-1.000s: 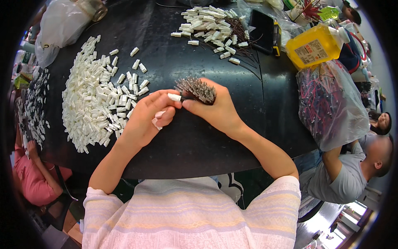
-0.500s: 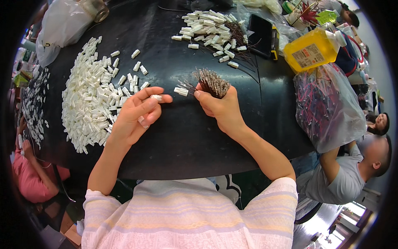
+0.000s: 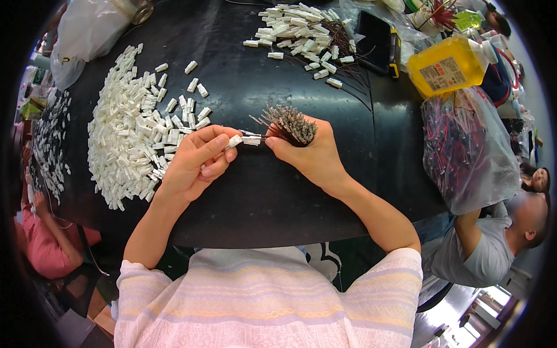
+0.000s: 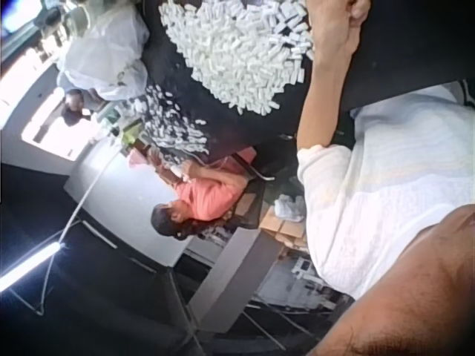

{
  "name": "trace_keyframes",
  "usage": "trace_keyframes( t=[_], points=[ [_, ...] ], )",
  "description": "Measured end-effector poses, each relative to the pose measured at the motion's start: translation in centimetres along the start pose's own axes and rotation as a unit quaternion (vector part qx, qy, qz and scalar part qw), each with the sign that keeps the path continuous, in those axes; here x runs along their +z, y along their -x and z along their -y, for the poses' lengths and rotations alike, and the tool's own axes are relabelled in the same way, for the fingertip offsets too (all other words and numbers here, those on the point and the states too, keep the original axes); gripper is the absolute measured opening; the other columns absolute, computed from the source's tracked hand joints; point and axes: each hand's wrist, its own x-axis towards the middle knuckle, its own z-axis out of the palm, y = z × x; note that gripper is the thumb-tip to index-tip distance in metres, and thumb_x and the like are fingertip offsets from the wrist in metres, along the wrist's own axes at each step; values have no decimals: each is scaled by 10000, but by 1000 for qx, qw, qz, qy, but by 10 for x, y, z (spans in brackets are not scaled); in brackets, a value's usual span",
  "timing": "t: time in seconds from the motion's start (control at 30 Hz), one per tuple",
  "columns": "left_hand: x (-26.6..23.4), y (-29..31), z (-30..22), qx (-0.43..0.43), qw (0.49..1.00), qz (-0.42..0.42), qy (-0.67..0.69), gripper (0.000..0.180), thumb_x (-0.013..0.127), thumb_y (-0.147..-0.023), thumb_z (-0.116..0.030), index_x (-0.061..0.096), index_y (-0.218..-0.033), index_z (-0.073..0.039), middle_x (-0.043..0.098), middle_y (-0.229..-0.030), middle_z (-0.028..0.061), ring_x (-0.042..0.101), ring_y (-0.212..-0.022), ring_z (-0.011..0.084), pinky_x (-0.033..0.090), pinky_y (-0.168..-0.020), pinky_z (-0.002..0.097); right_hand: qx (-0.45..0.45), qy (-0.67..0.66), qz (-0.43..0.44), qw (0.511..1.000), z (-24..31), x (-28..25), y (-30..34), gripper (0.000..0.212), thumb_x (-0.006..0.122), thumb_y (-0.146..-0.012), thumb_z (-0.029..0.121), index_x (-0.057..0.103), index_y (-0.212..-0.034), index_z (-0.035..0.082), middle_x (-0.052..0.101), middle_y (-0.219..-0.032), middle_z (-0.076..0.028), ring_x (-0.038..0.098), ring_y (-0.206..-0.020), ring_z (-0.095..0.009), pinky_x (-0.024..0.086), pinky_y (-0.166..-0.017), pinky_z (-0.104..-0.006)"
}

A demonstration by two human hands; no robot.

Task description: The person inserts small metal pins into white plastic component housings by hand.

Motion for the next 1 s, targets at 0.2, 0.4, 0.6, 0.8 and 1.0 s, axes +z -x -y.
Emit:
trace_keyframes(
  t=[0.2, 0.4, 0.6, 0.8, 1.0],
  points=[
    [2, 1, 0, 2, 1000, 1, -3, 195, 508, -873, -86, 581, -1002, 40, 560, -724, 59, 376, -459, 25, 267, -392, 137, 9, 0, 14, 1000, 1, -1, 1, 95, 640, -744, 48, 587, -814, 12, 555, -710, 30, 478, -652, -18, 398, -577, -170],
    [5, 1, 2, 5, 1000, -11, -6, 169, 522, -864, -69, 588, -968, 45, 566, -711, 68, 391, -453, 28, 275, -395, 143, 7, 12, 31, 999, 4, 0, 1, 84, 637, -735, 40, 585, -792, 7, 559, -706, 23, 481, -642, -23, 402, -569, -175],
    [8, -2, 8, 26, 998, 3, -52, 108, 548, -848, -57, 572, -871, 46, 569, -686, 87, 383, -418, 35, 284, -384, 157, -44, 61, 54, 996, 2, -1, 2, 70, 645, -723, 12, 601, -776, 7, 545, -691, 32, 463, -630, -12, 367, -545, -161],
    [5, -5, 11, 33, 997, 4, -67, 166, 522, -872, -101, 545, -954, 42, 570, -714, 97, 400, -432, 41, 285, -385, 162, -63, 44, 63, 995, 0, 2, 2, 60, 628, -739, 38, 583, -769, 9, 534, -667, 22, 468, -625, -29, 386, -552, -189],
    [12, -3, -15, -16, 948, -73, 308, 278, 381, -892, -114, 457, -1071, 84, 513, -999, 219, 518, -914, 232, 420, -692, 270, 31, -154, -18, 987, 1, -1, -5, 92, 569, -795, 39, 518, -864, 5, 379, -528, 44, 290, -414, -20, 196, -380, -185]
  ],
)
